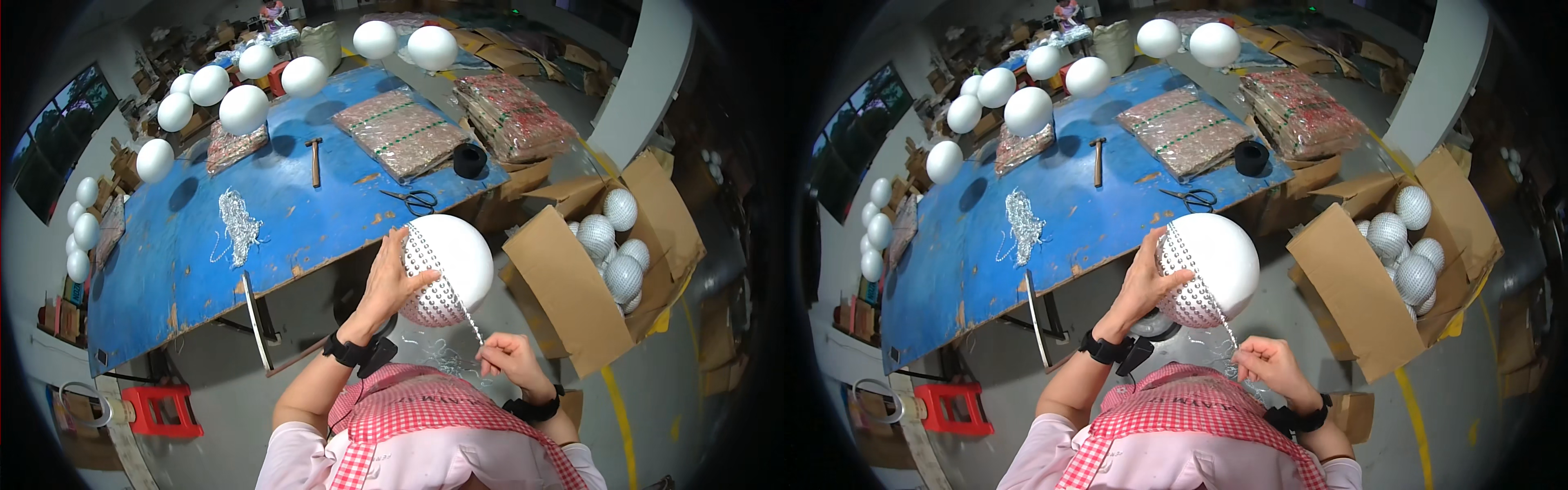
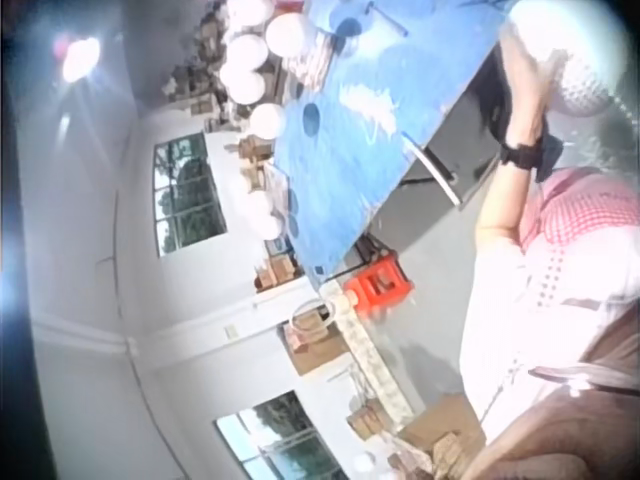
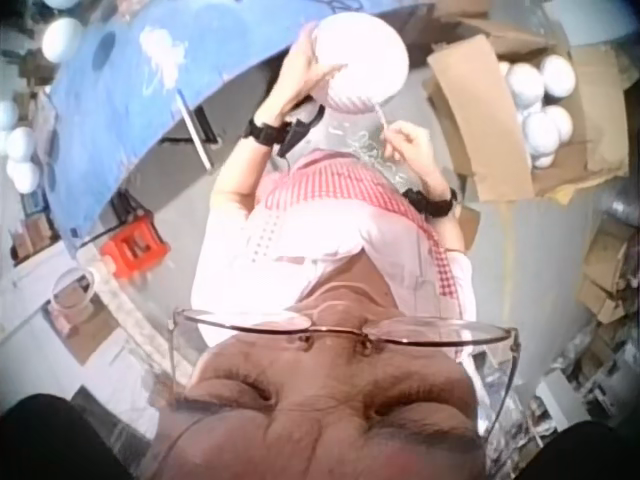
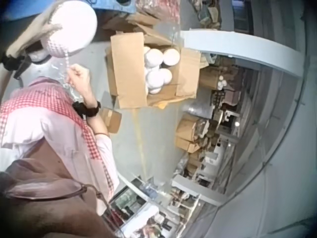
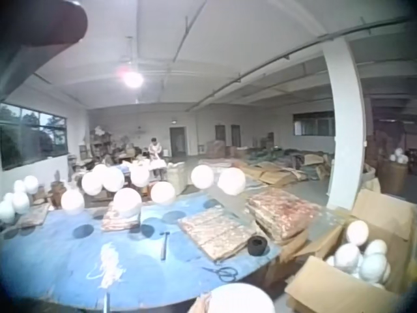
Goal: The person picks up a string of beads and wraps it around a white sphere, pressing the beads into the surface. After completing several rows, they set the sphere aside and pick up another string of beads.
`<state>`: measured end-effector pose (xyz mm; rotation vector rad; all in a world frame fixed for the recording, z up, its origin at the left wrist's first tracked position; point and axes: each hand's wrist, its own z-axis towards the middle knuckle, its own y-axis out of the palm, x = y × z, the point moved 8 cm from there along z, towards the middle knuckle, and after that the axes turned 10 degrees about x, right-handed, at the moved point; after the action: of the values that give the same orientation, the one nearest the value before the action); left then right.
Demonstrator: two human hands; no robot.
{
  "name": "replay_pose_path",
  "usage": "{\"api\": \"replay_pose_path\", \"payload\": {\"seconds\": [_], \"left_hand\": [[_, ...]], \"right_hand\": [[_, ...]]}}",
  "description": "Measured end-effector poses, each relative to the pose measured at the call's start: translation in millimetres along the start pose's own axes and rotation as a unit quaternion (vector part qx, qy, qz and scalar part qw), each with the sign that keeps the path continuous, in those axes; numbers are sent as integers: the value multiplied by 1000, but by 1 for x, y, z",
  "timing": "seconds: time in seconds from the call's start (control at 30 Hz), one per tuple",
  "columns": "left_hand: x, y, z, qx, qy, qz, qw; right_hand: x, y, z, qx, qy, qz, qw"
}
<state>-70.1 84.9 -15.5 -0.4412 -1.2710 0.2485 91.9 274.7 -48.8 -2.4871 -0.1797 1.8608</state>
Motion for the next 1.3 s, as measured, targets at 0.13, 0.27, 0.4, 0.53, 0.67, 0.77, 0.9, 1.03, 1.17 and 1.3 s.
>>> {"api": "replay_pose_path", "payload": {"seconds": [0.13, 0.27, 0.4, 0.53, 0.67, 0.77, 0.9, 1.03, 1.17, 1.3], "left_hand": [[0, 5, -7, 48, 40, 62, 996], [5, 2, -9, 78, 35, 75, 994], [2, -5, -12, 121, 15, 44, 992], [12, -14, -10, 143, 37, 91, 985], [20, -6, -15, 86, 110, 115, 984], [24, -1, -19, 62, 127, 139, 980], [0, -9, -11, 85, 19, 53, 995], [8, -22, -12, 116, 9, 29, 993], [10, -7, -18, 27, 30, 37, 999], [12, 0, -19, 40, 68, 72, 994]], "right_hand": [[-15, -2, -10, -5, -36, 131, 991], [7, -14, 3, 36, -27, 91, 995], [24, -17, 10, 48, -18, 88, 995], [28, -16, 13, 41, -9, 79, 996], [29, -10, 14, 15, -2, 72, 997], [25, -9, 15, 11, -2, 72, 997], [21, -8, 17, 5, -2, 70, 998], [20, -8, 16, 1, 3, 59, 998], [14, 1, 12, -38, -2, 39, 998], [-24, 12, -2, -102, -86, -16, 991]]}}
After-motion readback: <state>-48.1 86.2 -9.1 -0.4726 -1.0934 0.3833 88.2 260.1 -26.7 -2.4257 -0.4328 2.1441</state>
